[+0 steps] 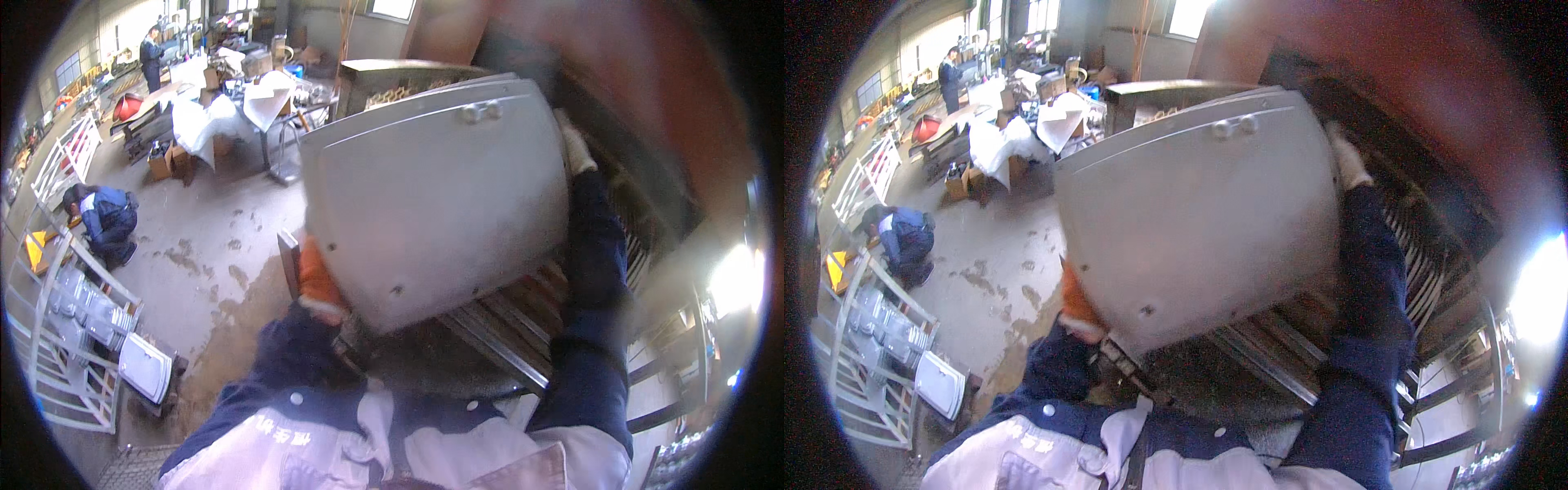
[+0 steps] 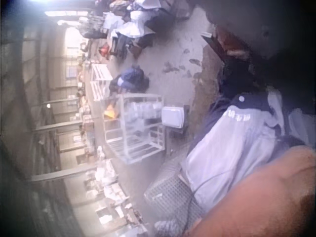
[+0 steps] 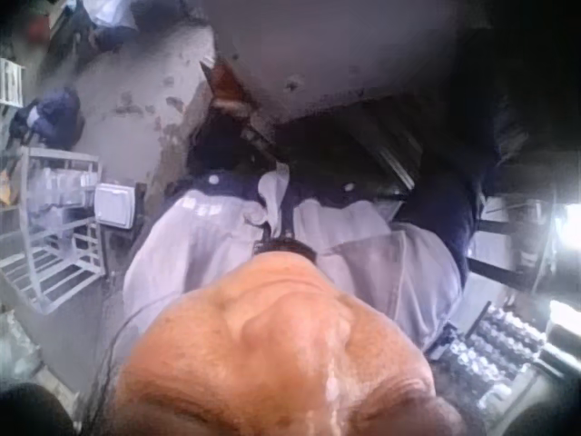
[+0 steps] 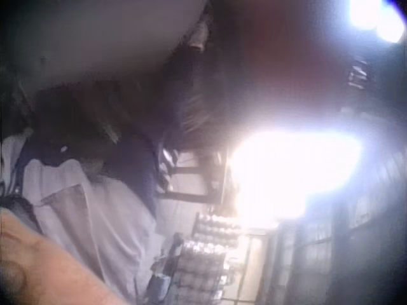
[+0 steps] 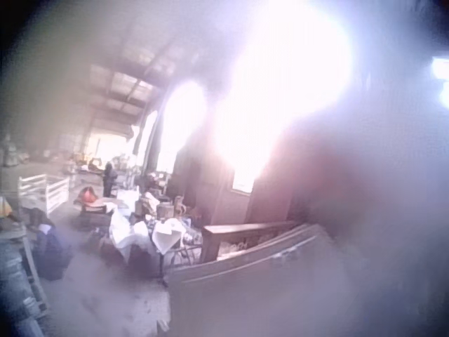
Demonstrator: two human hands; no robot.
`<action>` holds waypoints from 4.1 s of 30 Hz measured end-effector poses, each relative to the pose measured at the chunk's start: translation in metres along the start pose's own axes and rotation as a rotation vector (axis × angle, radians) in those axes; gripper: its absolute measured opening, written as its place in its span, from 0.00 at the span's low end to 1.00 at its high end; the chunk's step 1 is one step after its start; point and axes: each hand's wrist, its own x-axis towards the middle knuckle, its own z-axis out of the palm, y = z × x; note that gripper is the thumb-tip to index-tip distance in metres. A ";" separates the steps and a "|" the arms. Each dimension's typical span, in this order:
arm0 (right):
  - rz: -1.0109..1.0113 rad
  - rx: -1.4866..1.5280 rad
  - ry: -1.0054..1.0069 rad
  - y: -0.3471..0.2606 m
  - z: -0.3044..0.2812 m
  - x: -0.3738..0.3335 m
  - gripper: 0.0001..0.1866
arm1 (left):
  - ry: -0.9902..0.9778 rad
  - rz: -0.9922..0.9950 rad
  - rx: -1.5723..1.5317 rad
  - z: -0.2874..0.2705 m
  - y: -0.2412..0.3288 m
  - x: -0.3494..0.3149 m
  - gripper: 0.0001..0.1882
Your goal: The person repeatedly picks up gray metal panels from a metal rack and stacks them onto a nearby rack. The person handles the panels one at a time, carrying them across the floor and placing them in a vertical stack.
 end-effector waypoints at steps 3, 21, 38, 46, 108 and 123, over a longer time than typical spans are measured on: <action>-0.105 0.099 -0.172 0.073 -0.030 -0.017 0.37 | 0.262 0.451 0.570 0.032 -0.043 0.002 0.24; -0.557 -0.346 0.649 0.216 0.051 -0.030 0.37 | -0.078 0.718 0.953 0.090 -0.098 0.007 0.31; -0.464 -0.457 0.626 0.252 0.035 -0.067 0.34 | -0.186 0.316 0.775 0.135 -0.030 -0.011 0.28; -0.401 -0.291 0.396 0.251 0.048 -0.098 0.36 | -0.162 0.078 0.556 0.153 -0.028 0.017 0.16; -0.509 -1.225 1.128 0.135 -0.430 -0.206 0.28 | -0.600 0.125 0.368 0.308 -0.148 -0.114 0.20; -0.194 -1.050 1.480 0.086 -0.541 -0.227 0.40 | 0.092 -0.089 0.517 0.035 -0.040 -0.103 0.27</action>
